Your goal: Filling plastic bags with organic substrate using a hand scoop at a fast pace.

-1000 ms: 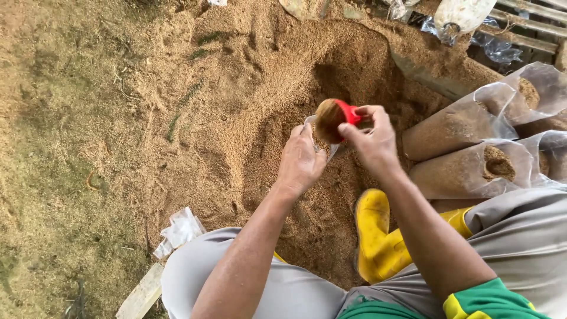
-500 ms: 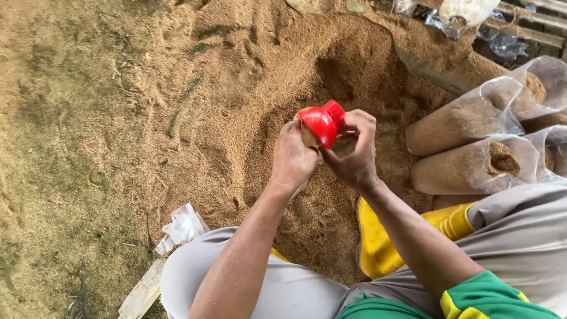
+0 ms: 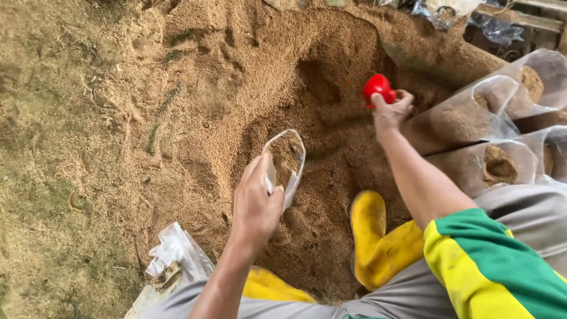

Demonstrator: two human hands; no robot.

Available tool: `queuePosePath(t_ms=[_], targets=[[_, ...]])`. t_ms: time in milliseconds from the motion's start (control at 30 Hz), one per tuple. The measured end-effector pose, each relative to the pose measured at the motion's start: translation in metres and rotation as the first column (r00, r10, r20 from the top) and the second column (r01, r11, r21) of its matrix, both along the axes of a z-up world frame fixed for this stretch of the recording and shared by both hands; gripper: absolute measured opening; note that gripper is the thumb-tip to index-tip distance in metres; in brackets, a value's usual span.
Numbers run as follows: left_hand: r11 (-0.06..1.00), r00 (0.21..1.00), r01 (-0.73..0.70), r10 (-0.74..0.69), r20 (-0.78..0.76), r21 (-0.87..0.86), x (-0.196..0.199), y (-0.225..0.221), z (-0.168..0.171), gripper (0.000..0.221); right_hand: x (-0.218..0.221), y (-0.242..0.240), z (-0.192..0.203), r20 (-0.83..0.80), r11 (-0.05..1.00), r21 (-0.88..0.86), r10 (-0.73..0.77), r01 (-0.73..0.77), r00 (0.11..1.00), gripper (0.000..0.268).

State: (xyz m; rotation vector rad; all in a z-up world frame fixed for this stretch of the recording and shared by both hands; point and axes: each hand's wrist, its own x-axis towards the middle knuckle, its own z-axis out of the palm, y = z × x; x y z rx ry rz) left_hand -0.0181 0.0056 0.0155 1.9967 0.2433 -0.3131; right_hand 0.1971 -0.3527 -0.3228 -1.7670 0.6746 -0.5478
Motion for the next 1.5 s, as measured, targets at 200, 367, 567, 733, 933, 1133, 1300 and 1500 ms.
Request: queuePosePath(t_ms=[200, 367, 567, 733, 933, 1133, 1300, 1500], targets=[[0.977, 0.992, 0.092, -0.106, 0.066, 0.193, -0.029, -0.010, 0.011, 0.069, 0.022, -0.008, 0.055, -0.288, 0.929, -0.363, -0.188, 0.075, 0.939, 0.051], [0.973, 0.996, 0.089, -0.086, -0.025, 0.214, -0.029, -0.013, 0.007, 0.079, 0.053, 0.009, 0.050, -0.419, 0.945, -0.320, -0.207, 0.069, 0.884, 0.051], [0.977, 0.995, 0.084, -0.070, -0.075, 0.198, -0.017, -0.018, 0.005, 0.080, 0.060, 0.060, 0.072, -0.485, 0.968, -0.211, 0.019, -0.138, 0.874, 0.055], [0.977, 0.994, 0.111, -0.111, -0.011, 0.183, -0.010, -0.020, -0.002, 0.082, 0.050, 0.088, 0.100, -0.516, 0.914, 0.368, 0.354, -0.171, 0.780, 0.033], [0.978, 0.996, 0.088, -0.083, -0.037, 0.189, -0.004, -0.024, 0.002, 0.082, 0.020, 0.098, 0.131, -0.322, 0.609, 0.771, 0.623, -0.184, 0.713, 0.008], [1.000, 1.000, -0.004, 0.004, -0.030, -0.013, 0.005, -0.021, 0.017, 0.069, 0.004, 0.089, 0.127, -0.090, 0.463, 0.805, 0.714, -0.371, 0.695, 0.030], [0.999, 0.999, 0.016, -0.015, 0.032, -0.039, 0.010, -0.016, 0.008, 0.068, -0.023, 0.094, 0.207, -0.042, 0.438, 0.727, 0.797, -0.529, 0.603, 0.030], [0.996, 0.996, 0.037, -0.030, 0.084, -0.086, 0.017, -0.011, -0.012, 0.065, -0.059, 0.102, 0.264, -0.078, 0.445, 0.608, 0.858, -0.657, 0.508, 0.037]])
